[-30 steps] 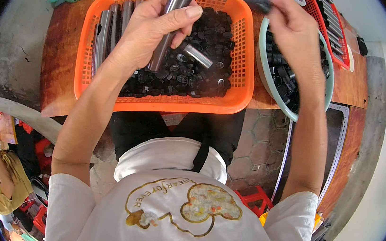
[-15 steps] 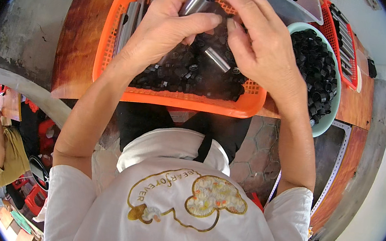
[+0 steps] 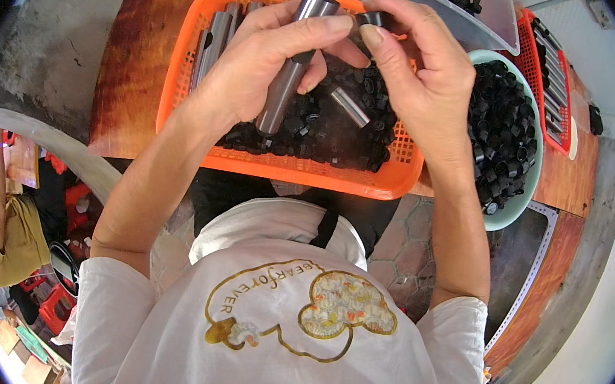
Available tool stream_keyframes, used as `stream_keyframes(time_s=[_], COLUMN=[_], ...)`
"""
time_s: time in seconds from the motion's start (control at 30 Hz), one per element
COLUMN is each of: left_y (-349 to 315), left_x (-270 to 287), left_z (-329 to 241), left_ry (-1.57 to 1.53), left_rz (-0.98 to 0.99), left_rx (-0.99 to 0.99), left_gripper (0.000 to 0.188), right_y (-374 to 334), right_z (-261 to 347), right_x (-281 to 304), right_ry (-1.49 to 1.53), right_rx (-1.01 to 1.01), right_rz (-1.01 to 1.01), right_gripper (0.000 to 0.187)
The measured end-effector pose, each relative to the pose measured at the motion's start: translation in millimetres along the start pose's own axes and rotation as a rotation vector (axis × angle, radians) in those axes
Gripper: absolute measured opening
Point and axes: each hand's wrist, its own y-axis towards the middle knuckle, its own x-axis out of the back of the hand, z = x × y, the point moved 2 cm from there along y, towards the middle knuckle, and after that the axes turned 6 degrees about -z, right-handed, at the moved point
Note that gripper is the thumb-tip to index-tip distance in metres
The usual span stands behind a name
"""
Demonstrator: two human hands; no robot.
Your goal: The person repeatedly picks up cylindrical metal rods and black plastic end caps from an orange basket, then screws the caps onto the rod ends. The person handles the items one at a time, rotating the caps to secure them, and places the assembled units back into the basket.
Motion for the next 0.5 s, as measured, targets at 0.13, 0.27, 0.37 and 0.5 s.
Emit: stream_keyframes(time_s=[0.13,0.27,0.37,0.5], left_y=[0.3,0.0,1.0,1.5], left_x=[0.3,5.0,9.9,13.0], left_z=[2.3,4.3,4.9,6.3], left_ry=[0.037,0.117,0.186,0.324], left_rz=[-0.138,-0.132,-0.123,-0.066], left_rx=[-0.058,-0.001,-0.004,-0.065], left_gripper=[0.027,0.03,0.029,0.021], right_y=[-1.0,-0.9,5.9,23.9], right_z=[1.9,4.9,6.3,0.2], right_x=[-12.3,-11.7,-3.7,12.0], right_ry=[-0.105,-0.21,-0.179,0.083], right_rx=[0.16,0.109,0.049,-0.315], right_rz=[-0.057,0.037,0.12,0.242], right_gripper=[0.028,0.031,0.029,0.034])
